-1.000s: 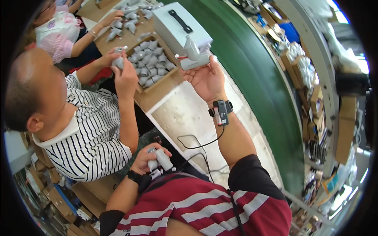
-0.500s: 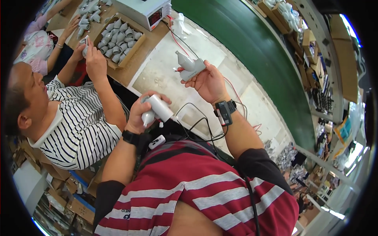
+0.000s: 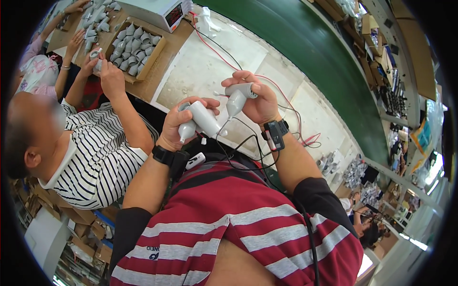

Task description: The person picks up a box of plastic components, sets it down, and removes a component to hold against a testing device. They rotate the component, touch it to a wire, and then repeat the process with multiple components, sometimes holding two together against the device.

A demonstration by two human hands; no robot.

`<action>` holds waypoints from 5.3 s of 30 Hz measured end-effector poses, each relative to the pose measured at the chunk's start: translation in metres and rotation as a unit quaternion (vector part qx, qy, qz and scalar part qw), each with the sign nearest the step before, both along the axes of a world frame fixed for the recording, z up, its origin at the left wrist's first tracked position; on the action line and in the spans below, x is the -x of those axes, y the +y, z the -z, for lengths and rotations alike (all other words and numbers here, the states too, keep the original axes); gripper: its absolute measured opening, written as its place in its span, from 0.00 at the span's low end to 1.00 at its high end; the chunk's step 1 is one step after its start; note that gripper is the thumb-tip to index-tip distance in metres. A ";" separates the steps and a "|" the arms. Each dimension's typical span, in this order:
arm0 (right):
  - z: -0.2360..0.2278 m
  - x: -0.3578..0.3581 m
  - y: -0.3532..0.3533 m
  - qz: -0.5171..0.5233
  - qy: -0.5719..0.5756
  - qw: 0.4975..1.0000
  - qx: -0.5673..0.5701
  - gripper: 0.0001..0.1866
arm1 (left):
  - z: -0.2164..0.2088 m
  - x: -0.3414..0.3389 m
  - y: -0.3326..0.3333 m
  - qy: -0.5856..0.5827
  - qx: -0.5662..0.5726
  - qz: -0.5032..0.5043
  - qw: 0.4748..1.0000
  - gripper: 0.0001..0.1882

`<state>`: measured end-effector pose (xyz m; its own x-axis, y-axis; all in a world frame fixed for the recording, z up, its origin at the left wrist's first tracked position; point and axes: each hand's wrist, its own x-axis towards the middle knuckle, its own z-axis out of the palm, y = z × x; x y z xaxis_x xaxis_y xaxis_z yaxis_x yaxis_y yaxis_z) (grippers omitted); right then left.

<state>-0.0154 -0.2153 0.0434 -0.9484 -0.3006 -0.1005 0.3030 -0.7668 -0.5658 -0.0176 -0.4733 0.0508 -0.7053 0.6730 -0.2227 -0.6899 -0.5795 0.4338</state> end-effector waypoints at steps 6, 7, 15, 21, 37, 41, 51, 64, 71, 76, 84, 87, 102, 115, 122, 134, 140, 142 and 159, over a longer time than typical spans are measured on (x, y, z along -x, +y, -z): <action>-0.014 0.015 0.008 -0.010 0.044 0.990 -0.133 0.40 | 0.001 -0.002 -0.015 -0.031 -0.017 0.041 0.999 0.24; -0.023 0.020 0.006 -0.032 0.068 0.980 -0.182 0.42 | 0.003 -0.001 -0.017 -0.032 -0.015 0.033 0.999 0.24; -0.051 0.028 -0.021 -0.138 0.077 0.977 -0.145 0.49 | -0.005 0.003 -0.019 -0.019 -0.045 0.096 0.994 0.23; -0.032 0.021 -0.030 -0.100 0.036 0.982 -0.157 0.45 | -0.025 -0.001 -0.018 0.312 0.330 -0.006 0.891 0.23; -0.001 -0.001 -0.042 -0.070 -0.027 0.955 -0.288 0.24 | -0.005 -0.011 -0.026 0.246 0.324 -0.029 0.913 0.19; -0.007 -0.009 -0.056 -0.010 -0.033 0.943 -0.332 0.24 | -0.001 -0.016 -0.030 0.069 0.185 0.002 0.980 0.18; -0.037 -0.004 -0.070 0.038 0.123 0.837 -0.532 0.22 | 0.023 -0.020 -0.033 0.094 0.125 0.040 0.987 0.21; -0.051 0.005 -0.082 0.003 0.179 0.771 -0.611 0.21 | 0.022 -0.015 -0.037 -0.016 -0.003 0.071 0.997 0.27; -0.015 0.022 -0.058 -0.088 0.123 0.900 -0.409 0.32 | 0.041 -0.016 -0.049 -0.044 -0.069 0.080 0.993 0.29; -0.015 0.041 -0.065 -0.259 0.003 0.954 -0.153 0.38 | 0.037 -0.016 -0.045 -0.011 -0.159 0.065 0.985 0.28; 0.002 0.040 -0.058 -0.214 -0.022 0.957 -0.192 0.32 | 0.039 -0.018 -0.059 -0.038 -0.176 0.085 0.980 0.27; 0.014 0.046 -0.042 -0.180 -0.054 0.964 -0.189 0.29 | 0.046 -0.023 -0.071 -0.025 -0.191 0.080 0.978 0.27; 0.032 0.046 -0.055 -0.029 -0.217 0.954 -0.205 0.28 | 0.044 -0.055 -0.109 -0.062 -0.133 0.046 0.988 0.24; 0.027 0.043 -0.054 -0.001 -0.153 0.963 -0.222 0.30 | 0.044 -0.065 -0.113 -0.061 -0.102 0.030 0.992 0.25; 0.026 0.045 -0.054 -0.005 -0.117 0.965 -0.233 0.31 | 0.042 -0.065 -0.115 -0.057 -0.099 0.027 0.993 0.25; 0.012 0.048 -0.064 -0.066 -0.116 0.954 -0.268 0.32 | 0.040 -0.070 -0.117 -0.053 -0.096 0.026 0.994 0.25; 0.024 0.044 -0.065 -0.019 -0.115 0.956 -0.268 0.30 | 0.038 -0.075 -0.116 -0.050 -0.086 0.010 0.995 0.25; 0.026 0.044 -0.063 -0.022 -0.120 0.959 -0.254 0.29 | 0.036 -0.077 -0.116 -0.047 -0.069 0.003 0.997 0.26; 0.055 0.059 -0.048 0.027 -0.275 0.944 -0.183 0.21 | 0.039 -0.081 -0.114 -0.051 -0.072 -0.004 0.996 0.25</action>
<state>-0.0746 -0.2634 -0.0112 -0.7352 -0.1041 -0.6698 0.5946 -0.5735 -0.5636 0.0636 -0.5871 0.0117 -0.6891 0.6981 -0.1947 -0.7216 -0.6359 0.2739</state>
